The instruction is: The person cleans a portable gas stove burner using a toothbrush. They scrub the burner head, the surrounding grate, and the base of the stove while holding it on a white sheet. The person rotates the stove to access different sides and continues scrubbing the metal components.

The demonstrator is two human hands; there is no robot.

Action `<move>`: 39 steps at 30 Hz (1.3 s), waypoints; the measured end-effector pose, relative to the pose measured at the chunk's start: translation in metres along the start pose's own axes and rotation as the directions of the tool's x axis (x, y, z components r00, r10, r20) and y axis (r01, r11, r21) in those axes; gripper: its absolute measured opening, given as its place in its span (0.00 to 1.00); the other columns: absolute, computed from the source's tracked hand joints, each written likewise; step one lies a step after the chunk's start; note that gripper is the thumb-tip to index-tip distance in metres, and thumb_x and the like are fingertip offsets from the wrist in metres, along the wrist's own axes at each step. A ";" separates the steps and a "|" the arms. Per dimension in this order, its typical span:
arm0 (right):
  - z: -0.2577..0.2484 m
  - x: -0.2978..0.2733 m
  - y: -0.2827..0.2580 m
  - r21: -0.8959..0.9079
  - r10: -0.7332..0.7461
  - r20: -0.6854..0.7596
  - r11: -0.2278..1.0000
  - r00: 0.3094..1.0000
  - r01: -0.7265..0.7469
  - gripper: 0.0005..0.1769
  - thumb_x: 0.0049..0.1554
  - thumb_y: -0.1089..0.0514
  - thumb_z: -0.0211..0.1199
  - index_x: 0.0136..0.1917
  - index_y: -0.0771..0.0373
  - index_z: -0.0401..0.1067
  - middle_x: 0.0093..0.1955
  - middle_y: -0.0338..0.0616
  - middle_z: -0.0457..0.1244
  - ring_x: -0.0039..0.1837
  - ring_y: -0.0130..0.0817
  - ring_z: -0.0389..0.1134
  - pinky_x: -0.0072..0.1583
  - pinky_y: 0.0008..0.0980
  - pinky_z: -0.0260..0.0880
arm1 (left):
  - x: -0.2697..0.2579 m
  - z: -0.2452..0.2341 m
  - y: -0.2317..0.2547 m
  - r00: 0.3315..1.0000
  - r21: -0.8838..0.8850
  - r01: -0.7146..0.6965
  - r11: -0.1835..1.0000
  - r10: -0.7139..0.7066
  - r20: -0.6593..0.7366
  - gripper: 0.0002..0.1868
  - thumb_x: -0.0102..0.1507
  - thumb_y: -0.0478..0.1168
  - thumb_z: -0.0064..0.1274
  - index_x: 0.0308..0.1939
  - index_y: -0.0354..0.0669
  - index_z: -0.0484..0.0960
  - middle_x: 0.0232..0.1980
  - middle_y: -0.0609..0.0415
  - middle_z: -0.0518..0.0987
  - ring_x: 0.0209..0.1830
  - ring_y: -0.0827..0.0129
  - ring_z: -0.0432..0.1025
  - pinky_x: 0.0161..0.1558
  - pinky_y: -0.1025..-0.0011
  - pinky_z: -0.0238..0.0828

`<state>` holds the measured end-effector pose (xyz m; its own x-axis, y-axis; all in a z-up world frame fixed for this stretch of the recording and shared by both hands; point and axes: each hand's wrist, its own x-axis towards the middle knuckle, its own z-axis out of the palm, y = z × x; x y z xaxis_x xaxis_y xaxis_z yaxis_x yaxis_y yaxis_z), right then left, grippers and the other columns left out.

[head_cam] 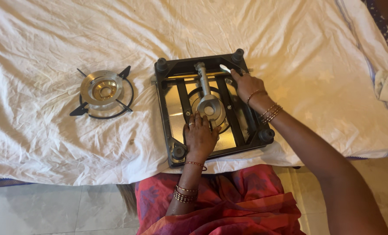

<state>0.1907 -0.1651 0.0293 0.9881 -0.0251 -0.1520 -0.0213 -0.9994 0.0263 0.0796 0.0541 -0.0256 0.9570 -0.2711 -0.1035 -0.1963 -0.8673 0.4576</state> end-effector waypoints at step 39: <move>0.108 -0.009 -0.023 0.968 0.521 -0.027 0.227 0.853 -0.107 0.36 0.59 0.65 0.52 0.79 0.49 0.58 0.33 0.44 0.68 0.27 0.29 0.68 0.29 0.33 0.69 | -0.021 0.001 0.007 0.962 -0.054 -0.181 0.982 0.165 -0.218 0.17 0.66 0.47 0.52 0.53 0.42 0.81 0.63 0.45 0.77 0.62 0.50 0.71 0.61 0.55 0.66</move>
<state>0.1660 -0.1442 -0.0766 0.8361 -0.5413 -0.0890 -0.2586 -0.2458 -0.9342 0.0581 0.0529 -0.0207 0.9348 -0.3130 0.1682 -0.3540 -0.7803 0.5155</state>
